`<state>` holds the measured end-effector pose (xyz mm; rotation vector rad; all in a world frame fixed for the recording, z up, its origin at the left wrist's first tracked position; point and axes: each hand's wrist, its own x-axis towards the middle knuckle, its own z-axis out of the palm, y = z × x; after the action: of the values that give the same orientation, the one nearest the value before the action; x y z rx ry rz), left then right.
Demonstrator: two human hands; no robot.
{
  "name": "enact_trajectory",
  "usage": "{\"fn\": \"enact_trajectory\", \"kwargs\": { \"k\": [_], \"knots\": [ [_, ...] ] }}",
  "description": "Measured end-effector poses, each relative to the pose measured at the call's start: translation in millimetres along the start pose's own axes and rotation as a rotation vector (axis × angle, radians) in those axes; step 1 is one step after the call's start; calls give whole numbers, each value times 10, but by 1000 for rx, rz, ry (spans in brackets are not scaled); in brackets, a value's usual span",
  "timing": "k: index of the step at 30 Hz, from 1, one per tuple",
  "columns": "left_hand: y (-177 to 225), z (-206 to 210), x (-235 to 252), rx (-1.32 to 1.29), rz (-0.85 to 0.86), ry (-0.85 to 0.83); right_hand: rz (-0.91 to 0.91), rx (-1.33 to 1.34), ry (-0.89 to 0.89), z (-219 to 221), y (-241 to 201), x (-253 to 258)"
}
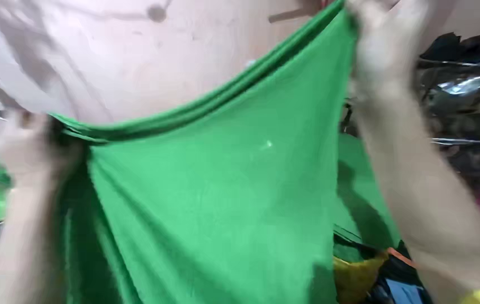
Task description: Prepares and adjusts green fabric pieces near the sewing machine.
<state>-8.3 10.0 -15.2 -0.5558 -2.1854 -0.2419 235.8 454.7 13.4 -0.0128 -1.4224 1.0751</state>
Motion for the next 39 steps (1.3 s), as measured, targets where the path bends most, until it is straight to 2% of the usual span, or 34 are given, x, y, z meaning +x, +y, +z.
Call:
{"fn": "enact_trajectory", "kwargs": {
  "k": [2, 3, 4, 6, 8, 10, 11, 16, 19, 23, 29, 33, 35, 39],
  "knots": [
    [330, 280, -34, -12, -111, -470, 46, 60, -129, 287, 182, -341],
    [487, 430, -2, -73, -101, -657, 81, 86, -183, 414, 256, -557],
    [708, 506, 23, -252, -56, -762, 111, 98, -254, 511, 309, -775],
    [1294, 412, 0, -690, 112, -817, 140, 109, -352, 660, 376, -1114],
    [1773, 310, -39, -993, 321, -787, 137, 130, -377, 762, 452, -1265],
    [2058, 289, -39, -1093, 445, -662, 125, 164, -371, 794, 530, -1328],
    [2138, 287, -31, -1101, 455, -609, 118, 182, -369, 787, 560, -1340],
    [2272, 290, -37, -1178, 377, -587, 127, 232, -370, 684, 580, -1361],
    [2328, 301, -40, -1279, 267, -616, -7, 252, -342, 657, 637, -1460],
    [2452, 181, -53, -1279, 124, -567, -95, 140, -232, 637, 862, -1954],
    [2514, 55, -12, -1188, 109, -376, 23, -20, -179, 389, 1216, -3036],
    [2541, 65, 42, -1172, 126, -315, 64, -6, -219, 275, 1212, -3082],
    [2543, 102, 62, -1162, 131, -305, 155, 115, -255, 222, 1177, -3009],
    [2502, 236, 109, -1083, 116, -256, 601, 612, -378, 1, 979, -2876]
  ]
}}
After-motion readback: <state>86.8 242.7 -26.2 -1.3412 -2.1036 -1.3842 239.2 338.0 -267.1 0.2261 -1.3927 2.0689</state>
